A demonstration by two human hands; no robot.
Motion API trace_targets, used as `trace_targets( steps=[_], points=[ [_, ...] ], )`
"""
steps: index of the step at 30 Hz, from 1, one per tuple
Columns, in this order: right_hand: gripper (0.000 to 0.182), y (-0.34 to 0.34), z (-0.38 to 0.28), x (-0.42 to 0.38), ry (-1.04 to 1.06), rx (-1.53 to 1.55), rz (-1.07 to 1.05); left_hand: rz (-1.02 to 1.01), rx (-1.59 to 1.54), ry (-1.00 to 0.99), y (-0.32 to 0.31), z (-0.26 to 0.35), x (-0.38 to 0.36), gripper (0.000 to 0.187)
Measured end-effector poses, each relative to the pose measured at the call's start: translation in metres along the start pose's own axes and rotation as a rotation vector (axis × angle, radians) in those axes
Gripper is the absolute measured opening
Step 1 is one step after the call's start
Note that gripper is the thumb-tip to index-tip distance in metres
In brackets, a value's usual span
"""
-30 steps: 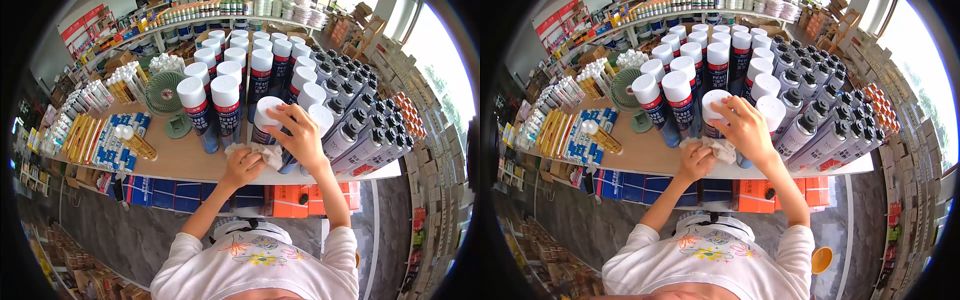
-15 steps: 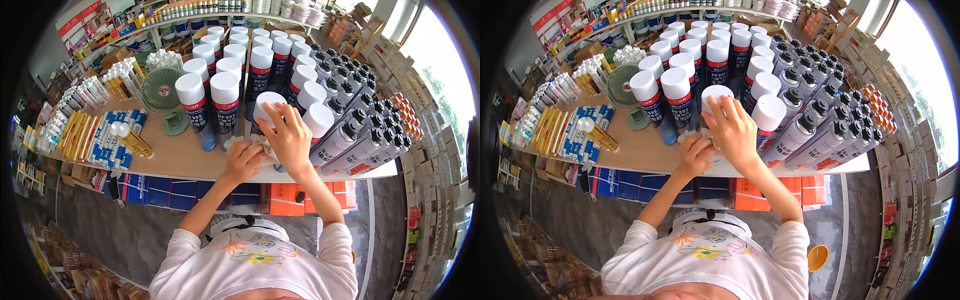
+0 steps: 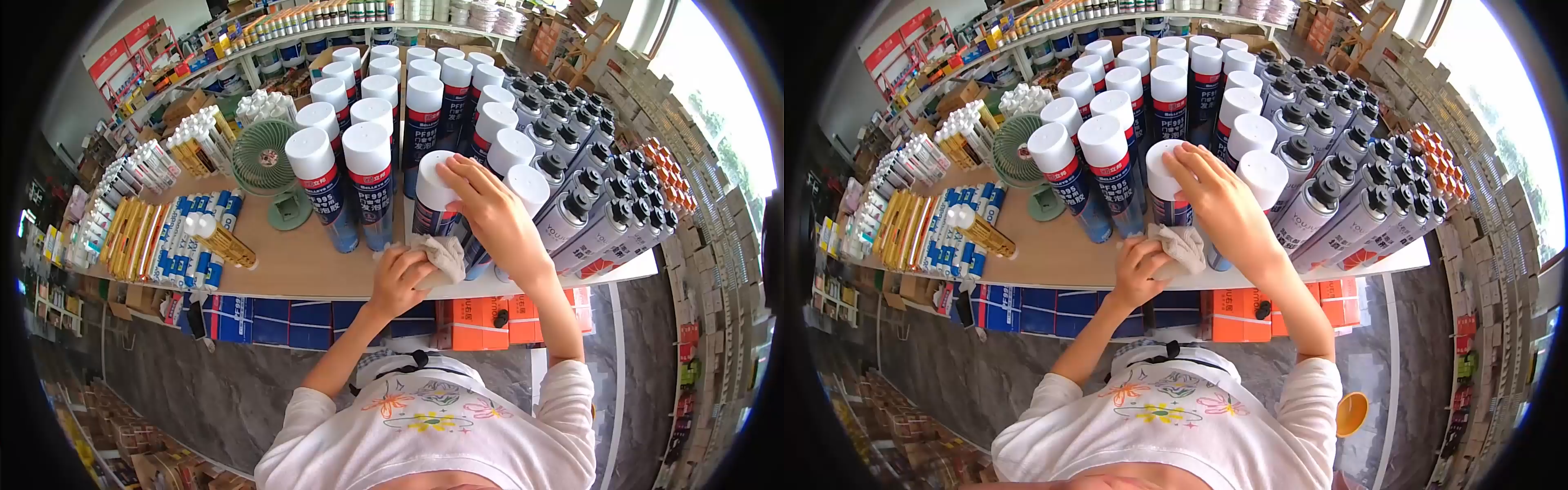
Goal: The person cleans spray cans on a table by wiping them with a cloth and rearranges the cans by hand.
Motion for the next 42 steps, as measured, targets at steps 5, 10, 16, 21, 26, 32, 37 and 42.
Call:
trace_targets(
  steps=[5, 10, 16, 21, 26, 32, 37, 42],
  points=[
    [0.046, 0.005, 0.001, -0.002, -0.029, -0.06, 0.138, 0.117, 0.165, -0.168, 0.018, 0.02, 0.043, 0.035],
    [0.045, 0.004, -0.002, -0.004, -0.044, -0.091, 0.213, 0.071, 0.125, -0.167, -0.002, -0.001, 0.01, 0.031],
    [0.045, 0.004, -0.008, -0.002, -0.018, -0.174, 0.255, -0.149, -0.008, 0.072, -0.03, -0.019, -0.034, 0.043],
    [0.045, -0.002, -0.018, -0.006, 0.011, -0.224, 0.273, 0.071, -0.007, -0.012, -0.001, 0.005, 0.029, 0.047],
    [0.046, -0.007, -0.019, -0.009, -0.031, -0.308, 0.268, 0.134, 0.051, -0.117, -0.004, -0.005, 0.012, 0.046],
    [0.046, -0.004, -0.018, -0.012, -0.07, -0.237, 0.358, 0.012, -0.101, 0.119, -0.017, -0.011, -0.029, 0.049],
    [0.043, 0.016, -0.013, 0.0, 0.008, -0.185, 0.123, 0.047, -0.064, 0.05, 0.004, 0.008, 0.016, 0.047],
    [0.044, 0.012, 0.003, 0.004, 0.032, -0.08, -0.017, 0.081, -0.023, -0.094, 0.014, 0.027, 0.053, 0.049]
  ],
)
Point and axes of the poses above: each hand's wrist, its own x-axis towards the middle knuckle, its own y-axis out of the back of the hand, z = x × y, the point moved 8 cm from there along x, towards the middle knuckle, and after that the axes turned 10 degrees about -x, right-handed, at the moved point
